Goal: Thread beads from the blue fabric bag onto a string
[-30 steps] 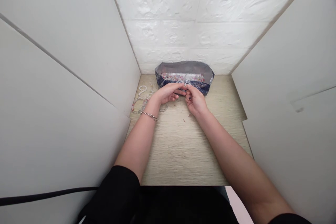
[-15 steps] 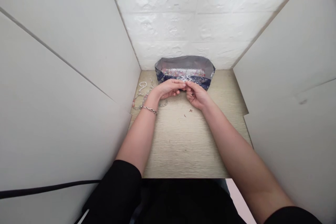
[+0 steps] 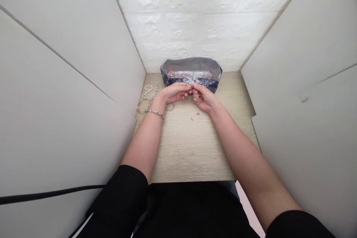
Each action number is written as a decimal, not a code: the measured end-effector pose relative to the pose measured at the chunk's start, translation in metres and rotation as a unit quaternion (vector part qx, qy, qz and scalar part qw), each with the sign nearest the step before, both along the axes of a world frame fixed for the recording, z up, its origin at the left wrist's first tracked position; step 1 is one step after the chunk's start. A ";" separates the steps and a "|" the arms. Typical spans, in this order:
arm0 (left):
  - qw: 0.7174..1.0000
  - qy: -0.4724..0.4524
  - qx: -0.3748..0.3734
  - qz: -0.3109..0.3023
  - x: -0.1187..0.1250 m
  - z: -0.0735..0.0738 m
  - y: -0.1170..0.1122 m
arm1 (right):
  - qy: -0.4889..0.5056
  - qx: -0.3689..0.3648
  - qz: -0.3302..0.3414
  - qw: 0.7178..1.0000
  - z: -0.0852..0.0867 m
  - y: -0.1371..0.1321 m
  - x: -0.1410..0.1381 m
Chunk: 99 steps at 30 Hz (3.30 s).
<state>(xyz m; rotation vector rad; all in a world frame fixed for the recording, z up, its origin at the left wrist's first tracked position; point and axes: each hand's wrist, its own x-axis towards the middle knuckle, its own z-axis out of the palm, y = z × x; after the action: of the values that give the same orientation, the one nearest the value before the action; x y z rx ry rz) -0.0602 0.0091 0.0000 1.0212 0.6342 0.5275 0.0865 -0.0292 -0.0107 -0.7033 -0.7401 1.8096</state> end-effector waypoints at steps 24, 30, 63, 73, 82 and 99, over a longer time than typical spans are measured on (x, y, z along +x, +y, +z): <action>1.000 0.020 0.010 -0.003 -0.002 0.001 0.001 | 0.041 -0.022 -0.015 0.999 -0.004 0.003 -0.001; 1.000 0.015 0.008 -0.003 0.000 0.002 0.002 | 0.039 -0.028 -0.021 0.999 -0.002 0.003 0.000; 1.000 0.007 -0.020 0.017 -0.002 0.001 0.001 | 0.087 -0.152 -0.324 0.930 0.013 -0.010 -0.011; 1.000 0.015 -0.013 0.010 -0.001 0.003 0.000 | 0.103 -0.152 -0.316 0.931 0.013 -0.006 -0.012; 0.999 -0.030 -0.042 0.011 -0.003 0.003 0.000 | 0.065 -0.118 -0.303 0.943 0.013 -0.006 -0.013; 0.997 0.022 0.042 0.065 0.005 0.004 -0.004 | 0.125 -0.145 -0.141 0.971 0.012 -0.011 -0.018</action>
<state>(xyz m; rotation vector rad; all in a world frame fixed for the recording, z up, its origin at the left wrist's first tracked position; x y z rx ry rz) -0.0552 0.0048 0.0044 1.0768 0.7256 0.6525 0.0688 -0.0397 0.0017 -0.7119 -0.1979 1.7156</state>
